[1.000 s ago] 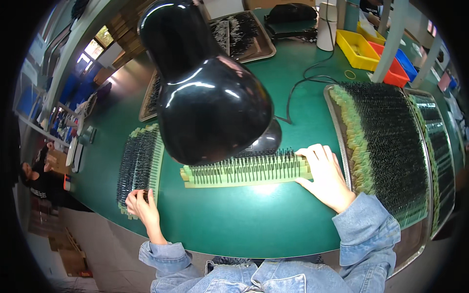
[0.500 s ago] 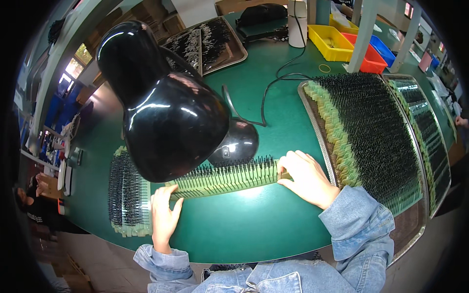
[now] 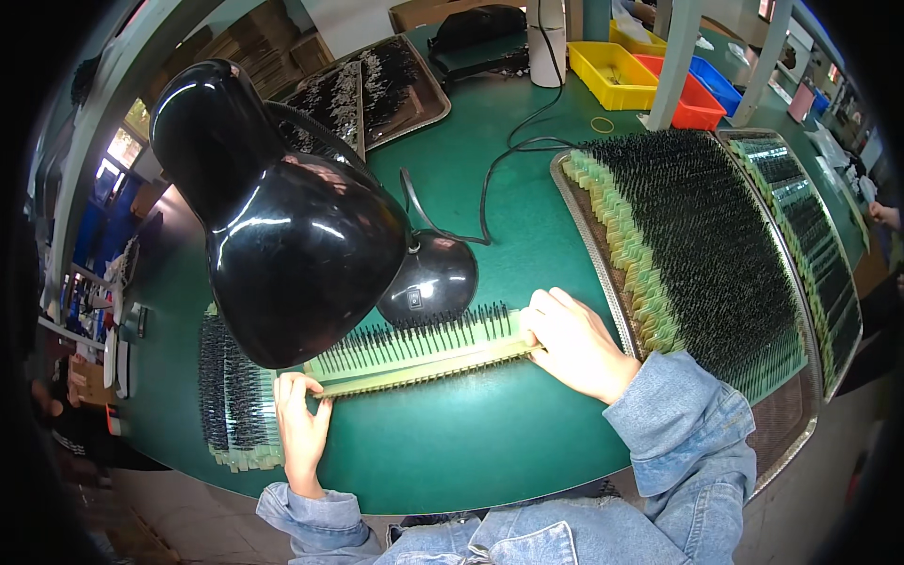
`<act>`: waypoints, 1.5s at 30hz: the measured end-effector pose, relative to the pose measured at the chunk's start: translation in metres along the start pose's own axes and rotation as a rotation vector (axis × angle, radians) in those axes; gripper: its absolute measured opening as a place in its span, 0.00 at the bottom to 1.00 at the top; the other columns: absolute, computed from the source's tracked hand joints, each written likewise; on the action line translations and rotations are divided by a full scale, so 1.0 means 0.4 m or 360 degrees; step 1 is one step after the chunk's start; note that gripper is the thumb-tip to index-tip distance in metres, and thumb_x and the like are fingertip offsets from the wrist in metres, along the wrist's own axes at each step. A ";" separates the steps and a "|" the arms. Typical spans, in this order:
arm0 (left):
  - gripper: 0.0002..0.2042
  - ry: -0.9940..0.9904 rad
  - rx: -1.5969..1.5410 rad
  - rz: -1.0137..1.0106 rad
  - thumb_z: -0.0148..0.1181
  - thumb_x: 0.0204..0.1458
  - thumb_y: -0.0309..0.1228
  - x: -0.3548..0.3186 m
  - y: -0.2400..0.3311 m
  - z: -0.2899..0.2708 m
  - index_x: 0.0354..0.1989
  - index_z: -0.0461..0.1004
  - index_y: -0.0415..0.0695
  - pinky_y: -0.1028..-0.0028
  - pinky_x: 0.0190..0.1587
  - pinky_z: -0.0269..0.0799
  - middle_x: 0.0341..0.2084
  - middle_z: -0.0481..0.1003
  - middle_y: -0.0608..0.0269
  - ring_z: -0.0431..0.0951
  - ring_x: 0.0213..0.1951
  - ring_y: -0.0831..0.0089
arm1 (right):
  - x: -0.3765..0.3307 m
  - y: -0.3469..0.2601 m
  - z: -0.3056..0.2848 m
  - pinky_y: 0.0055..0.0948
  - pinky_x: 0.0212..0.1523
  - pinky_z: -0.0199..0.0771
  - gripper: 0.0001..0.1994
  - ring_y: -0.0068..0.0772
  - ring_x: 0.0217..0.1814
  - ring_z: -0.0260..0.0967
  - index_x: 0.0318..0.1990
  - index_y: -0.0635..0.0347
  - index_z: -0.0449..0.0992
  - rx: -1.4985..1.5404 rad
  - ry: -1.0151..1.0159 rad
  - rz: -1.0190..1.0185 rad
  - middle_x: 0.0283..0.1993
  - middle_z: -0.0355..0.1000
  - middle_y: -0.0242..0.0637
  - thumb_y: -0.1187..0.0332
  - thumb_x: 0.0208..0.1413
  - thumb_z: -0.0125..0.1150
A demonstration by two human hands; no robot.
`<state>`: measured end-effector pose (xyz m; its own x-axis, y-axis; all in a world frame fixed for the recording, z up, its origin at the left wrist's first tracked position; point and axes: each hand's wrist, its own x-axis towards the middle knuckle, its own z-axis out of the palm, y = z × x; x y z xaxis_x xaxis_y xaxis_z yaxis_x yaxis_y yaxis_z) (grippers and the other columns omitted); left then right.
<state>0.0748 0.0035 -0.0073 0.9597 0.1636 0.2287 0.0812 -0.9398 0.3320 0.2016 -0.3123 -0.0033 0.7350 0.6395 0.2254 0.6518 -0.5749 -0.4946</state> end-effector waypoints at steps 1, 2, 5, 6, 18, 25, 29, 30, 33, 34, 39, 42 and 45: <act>0.11 0.0019 -0.0099 -0.0023 0.55 0.33 0.20 -0.004 -0.011 0.005 0.30 0.67 0.39 0.69 0.36 0.59 0.27 0.63 0.58 0.62 0.32 0.63 | 0.000 0.002 0.003 0.28 0.31 0.62 0.10 0.34 0.29 0.60 0.23 0.59 0.63 0.0126 -0.0012 0.0066 0.22 0.58 0.33 0.76 0.31 0.58; 0.11 0.0020 -0.0098 -0.0022 0.55 0.33 0.20 -0.008 -0.021 0.004 0.30 0.67 0.39 0.69 0.36 0.59 0.27 0.63 0.58 0.62 0.32 0.63 | 0.001 0.005 0.005 0.28 0.31 0.62 0.10 0.34 0.29 0.60 0.23 0.59 0.63 0.0126 -0.0011 0.0066 0.22 0.58 0.33 0.76 0.31 0.58; 0.07 -0.0020 -0.0212 0.0023 0.56 0.34 0.20 -0.012 -0.037 -0.011 0.25 0.69 0.37 0.74 0.34 0.61 0.23 0.66 0.62 0.65 0.30 0.69 | 0.003 0.017 0.003 0.28 0.30 0.63 0.09 0.33 0.28 0.59 0.24 0.59 0.64 0.0205 -0.0044 0.0041 0.22 0.59 0.33 0.76 0.32 0.58; 0.07 -0.0021 -0.0208 0.0023 0.56 0.34 0.20 -0.018 -0.052 -0.016 0.25 0.69 0.37 0.74 0.34 0.61 0.23 0.66 0.62 0.65 0.30 0.69 | 0.006 0.023 0.002 0.27 0.29 0.63 0.09 0.31 0.27 0.60 0.24 0.59 0.65 0.0245 -0.0017 0.0002 0.22 0.61 0.32 0.75 0.33 0.59; 0.05 0.0525 -0.2054 -0.0592 0.42 0.52 0.27 -0.026 0.014 -0.046 0.32 0.59 0.39 0.79 0.14 0.65 0.19 0.68 0.60 0.66 0.13 0.78 | 0.023 0.012 -0.007 0.18 0.31 0.66 0.05 0.20 0.27 0.64 0.29 0.66 0.68 0.2014 -0.0260 0.0717 0.25 0.66 0.32 0.72 0.48 0.52; 0.05 0.0616 -0.2251 -0.0669 0.40 0.50 0.22 -0.047 -0.026 -0.018 0.35 0.60 0.37 0.77 0.27 0.69 0.25 0.67 0.61 0.69 0.25 0.76 | 0.015 -0.018 -0.017 0.20 0.34 0.66 0.10 0.23 0.31 0.66 0.37 0.70 0.69 0.1946 -0.0037 0.0728 0.30 0.68 0.37 0.73 0.51 0.47; 0.12 0.0818 -0.2375 -0.0737 0.39 0.50 0.22 -0.080 -0.078 0.002 0.44 0.60 0.34 0.75 0.47 0.61 0.40 0.65 0.57 0.66 0.42 0.70 | 0.012 -0.037 -0.032 0.21 0.35 0.66 0.10 0.24 0.31 0.66 0.38 0.72 0.69 0.1812 -0.0129 0.0549 0.30 0.68 0.38 0.75 0.50 0.48; 0.14 0.0898 -0.2436 -0.0785 0.38 0.50 0.22 -0.082 -0.078 0.004 0.46 0.59 0.34 0.73 0.49 0.60 0.43 0.64 0.55 0.66 0.44 0.68 | 0.010 -0.041 -0.036 0.21 0.35 0.66 0.10 0.24 0.31 0.66 0.38 0.72 0.69 0.1805 -0.0147 0.0528 0.30 0.68 0.38 0.75 0.49 0.48; 0.17 0.0840 -0.2448 -0.0840 0.38 0.50 0.25 -0.076 -0.067 -0.001 0.50 0.55 0.33 0.72 0.50 0.59 0.46 0.61 0.52 0.64 0.47 0.65 | -0.002 -0.036 -0.037 0.21 0.35 0.66 0.11 0.25 0.32 0.66 0.39 0.72 0.68 0.1805 -0.0198 0.0513 0.31 0.68 0.40 0.74 0.48 0.50; 0.18 0.0859 -0.2454 -0.0868 0.38 0.50 0.27 -0.071 -0.053 -0.001 0.50 0.55 0.33 0.72 0.49 0.60 0.46 0.61 0.52 0.64 0.47 0.65 | -0.006 -0.032 -0.035 0.21 0.36 0.66 0.12 0.25 0.33 0.66 0.40 0.72 0.67 0.1796 -0.0243 0.0482 0.32 0.68 0.40 0.73 0.48 0.51; 0.17 0.1024 -0.1846 -0.0737 0.36 0.52 0.30 -0.079 -0.033 0.008 0.48 0.58 0.34 0.72 0.49 0.60 0.46 0.62 0.52 0.64 0.46 0.66 | -0.010 -0.049 -0.039 0.23 0.37 0.66 0.17 0.26 0.35 0.66 0.41 0.72 0.66 0.2022 -0.0240 0.0491 0.34 0.67 0.40 0.67 0.47 0.54; 0.16 0.0946 -0.2241 -0.0852 0.37 0.51 0.28 -0.079 -0.049 0.003 0.46 0.60 0.34 0.71 0.49 0.61 0.45 0.63 0.53 0.64 0.46 0.66 | -0.017 -0.041 -0.031 0.23 0.37 0.66 0.18 0.27 0.35 0.66 0.42 0.72 0.66 0.2056 -0.0279 0.0499 0.35 0.67 0.41 0.66 0.47 0.54; 0.15 0.1014 -0.2432 -0.0903 0.37 0.51 0.28 -0.079 -0.053 0.000 0.47 0.60 0.34 0.69 0.50 0.61 0.45 0.63 0.52 0.64 0.46 0.65 | -0.018 -0.043 -0.034 0.24 0.37 0.66 0.18 0.27 0.35 0.66 0.42 0.72 0.66 0.2086 -0.0288 0.0526 0.35 0.67 0.41 0.66 0.47 0.54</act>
<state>0.0428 0.0183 -0.0217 0.6279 0.7771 -0.0431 -0.3237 0.3112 0.8935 0.1877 -0.3140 0.0150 0.7201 0.6835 -0.1195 -0.2764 0.1245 -0.9530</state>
